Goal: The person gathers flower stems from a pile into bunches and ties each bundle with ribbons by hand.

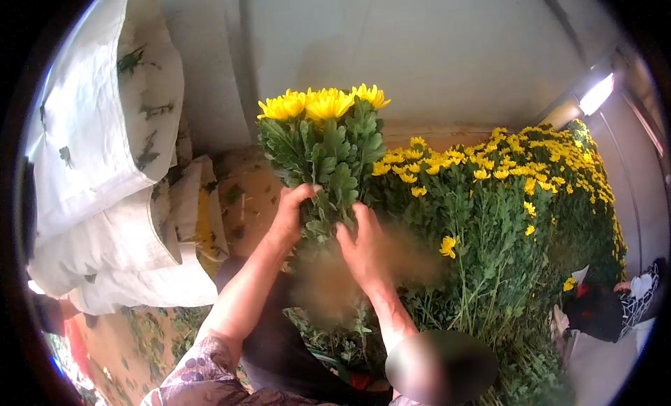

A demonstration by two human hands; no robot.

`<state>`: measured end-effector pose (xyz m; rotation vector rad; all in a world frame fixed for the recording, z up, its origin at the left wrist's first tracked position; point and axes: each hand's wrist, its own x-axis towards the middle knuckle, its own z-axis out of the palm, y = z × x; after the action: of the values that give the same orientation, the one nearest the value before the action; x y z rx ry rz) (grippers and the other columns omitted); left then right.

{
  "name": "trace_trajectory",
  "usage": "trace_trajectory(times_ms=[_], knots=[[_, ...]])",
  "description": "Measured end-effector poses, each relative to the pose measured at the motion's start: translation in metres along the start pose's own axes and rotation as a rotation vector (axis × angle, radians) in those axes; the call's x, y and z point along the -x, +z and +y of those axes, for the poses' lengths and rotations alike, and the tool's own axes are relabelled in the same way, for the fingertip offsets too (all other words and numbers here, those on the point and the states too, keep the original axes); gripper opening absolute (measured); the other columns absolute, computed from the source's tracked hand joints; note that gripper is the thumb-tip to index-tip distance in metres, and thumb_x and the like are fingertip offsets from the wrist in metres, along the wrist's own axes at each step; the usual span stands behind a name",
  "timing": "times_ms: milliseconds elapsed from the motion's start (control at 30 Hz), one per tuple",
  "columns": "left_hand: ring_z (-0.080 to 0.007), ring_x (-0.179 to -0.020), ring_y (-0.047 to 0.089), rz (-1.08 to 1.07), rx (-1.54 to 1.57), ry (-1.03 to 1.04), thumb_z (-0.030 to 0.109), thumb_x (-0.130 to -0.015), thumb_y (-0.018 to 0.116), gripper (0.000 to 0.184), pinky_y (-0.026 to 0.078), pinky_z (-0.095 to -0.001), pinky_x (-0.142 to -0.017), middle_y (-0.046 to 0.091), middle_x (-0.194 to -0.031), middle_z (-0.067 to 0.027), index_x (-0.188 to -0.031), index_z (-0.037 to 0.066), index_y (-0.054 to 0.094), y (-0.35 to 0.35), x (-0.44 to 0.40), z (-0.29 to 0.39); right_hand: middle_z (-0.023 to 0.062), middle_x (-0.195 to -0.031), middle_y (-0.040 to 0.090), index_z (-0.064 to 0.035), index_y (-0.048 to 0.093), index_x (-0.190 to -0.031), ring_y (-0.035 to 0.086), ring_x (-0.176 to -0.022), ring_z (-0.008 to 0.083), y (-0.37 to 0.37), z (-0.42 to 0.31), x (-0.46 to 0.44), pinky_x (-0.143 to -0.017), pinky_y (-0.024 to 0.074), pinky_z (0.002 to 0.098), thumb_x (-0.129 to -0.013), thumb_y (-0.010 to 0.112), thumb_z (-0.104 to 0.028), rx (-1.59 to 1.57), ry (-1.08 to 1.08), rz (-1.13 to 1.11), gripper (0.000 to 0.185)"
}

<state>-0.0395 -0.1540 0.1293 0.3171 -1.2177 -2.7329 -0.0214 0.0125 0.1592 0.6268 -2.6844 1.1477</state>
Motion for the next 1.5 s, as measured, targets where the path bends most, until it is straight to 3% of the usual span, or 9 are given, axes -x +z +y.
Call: trace_trajectory(times_ms=[367, 567, 633, 767, 967, 1167, 1200, 1367, 1500], knots=[[-0.0197, -0.095, 0.059, -0.077, -0.057, -0.139, 0.012, -0.069, 0.078, 0.056, 0.048, -0.0333, -0.086, 0.061, -0.107, -0.0078, -0.118, -0.001, 0.053, 0.013, 0.003, -0.016, 0.0274, -0.108, 0.054, 0.0026, 0.049, -0.120, 0.061, -0.083, 0.0436, 0.000, -0.004, 0.001, -0.067, 0.0524, 0.0462, -0.086, 0.057, -0.006, 0.240, -0.147, 0.057, 0.036], [-0.0209, -0.096, 0.060, -0.074, 0.009, -0.026, 0.006, -0.067, 0.075, 0.055, 0.049, -0.0341, -0.087, 0.061, -0.107, -0.0094, -0.117, -0.002, 0.053, 0.014, 0.007, -0.003, 0.0222, -0.105, 0.056, -0.0052, 0.033, -0.142, 0.062, -0.085, 0.0294, -0.010, -0.003, 0.018, -0.072, 0.0516, 0.0399, -0.088, 0.060, -0.020, -0.291, -0.014, 0.134, 0.062], [-0.0217, -0.093, 0.061, -0.087, -0.022, 0.061, 0.009, -0.072, 0.070, 0.051, 0.051, -0.0352, -0.082, 0.061, -0.107, -0.0098, -0.119, -0.001, 0.053, 0.019, 0.013, 0.003, 0.0233, -0.111, 0.058, -0.0082, 0.017, -0.150, 0.062, -0.095, 0.0289, -0.017, 0.000, 0.028, -0.081, 0.0504, 0.0399, -0.087, 0.062, -0.020, -0.081, 0.161, -0.201, 0.078], [-0.0225, -0.099, 0.059, -0.142, -0.035, -0.018, 0.013, -0.068, 0.078, 0.064, 0.047, -0.0360, -0.091, 0.061, -0.111, -0.0111, -0.124, -0.002, 0.050, 0.017, 0.008, -0.012, 0.0240, -0.104, 0.063, -0.0126, 0.023, -0.150, 0.065, -0.080, 0.0369, -0.005, -0.002, 0.029, -0.070, 0.0523, 0.0409, -0.084, 0.050, 0.008, -0.023, -0.077, 0.113, 0.074], [-0.0235, -0.110, 0.053, -0.326, -0.083, -0.193, 0.019, -0.066, 0.082, 0.072, 0.042, -0.0370, -0.098, 0.059, -0.118, -0.0086, -0.128, 0.001, 0.050, 0.024, 0.015, -0.019, 0.0181, -0.092, 0.062, -0.0104, 0.040, -0.142, 0.063, -0.076, 0.0336, -0.028, 0.008, 0.035, -0.066, 0.0501, 0.0404, -0.086, 0.058, -0.004, 0.100, -0.162, 0.193, 0.059], [-0.0232, -0.103, 0.057, -0.354, -0.155, -0.290, 0.012, -0.065, 0.080, 0.063, 0.049, -0.0383, -0.088, 0.061, -0.113, -0.0105, -0.121, 0.000, 0.054, 0.054, 0.064, -0.011, 0.0233, -0.133, 0.037, -0.0057, 0.046, -0.136, 0.039, -0.120, 0.0421, -0.066, -0.003, 0.074, -0.096, 0.0389, 0.0515, -0.082, 0.068, -0.036, 0.307, -0.199, 0.270, 0.066], [-0.0222, -0.103, 0.058, -0.359, -0.176, -0.320, 0.008, -0.066, 0.078, 0.058, 0.050, -0.0383, -0.089, 0.061, -0.112, -0.0107, -0.119, 0.000, 0.056, 0.057, 0.075, -0.007, 0.0250, -0.140, 0.028, -0.0043, 0.043, -0.138, 0.027, -0.128, 0.0469, -0.072, -0.001, 0.082, -0.104, 0.0320, 0.0557, -0.077, 0.068, -0.050, 0.255, -0.203, 0.295, 0.081], [-0.0223, -0.115, 0.056, -0.470, -0.417, -0.037, 0.017, -0.068, 0.081, 0.046, 0.039, -0.0391, -0.105, 0.066, -0.117, -0.0094, -0.111, 0.007, 0.068, 0.109, 0.145, 0.020, 0.0154, -0.140, 0.038, -0.0021, 0.013, -0.145, 0.039, -0.129, 0.0254, -0.099, -0.030, 0.115, -0.108, 0.0317, 0.0415, -0.063, 0.085, -0.041, -1.025, 0.166, 0.145, 0.116], [-0.0209, -0.100, 0.063, -0.521, -0.722, 0.104, 0.042, -0.070, 0.079, 0.052, 0.050, -0.0364, -0.089, 0.068, -0.107, -0.0152, -0.107, 0.006, 0.071, 0.204, 0.181, 0.084, 0.0138, -0.135, 0.046, -0.0045, 0.024, -0.141, 0.050, -0.120, 0.0245, -0.180, -0.072, 0.104, -0.095, 0.0485, 0.0361, -0.064, 0.087, -0.012, -1.073, -0.239, 0.292, 0.100]])
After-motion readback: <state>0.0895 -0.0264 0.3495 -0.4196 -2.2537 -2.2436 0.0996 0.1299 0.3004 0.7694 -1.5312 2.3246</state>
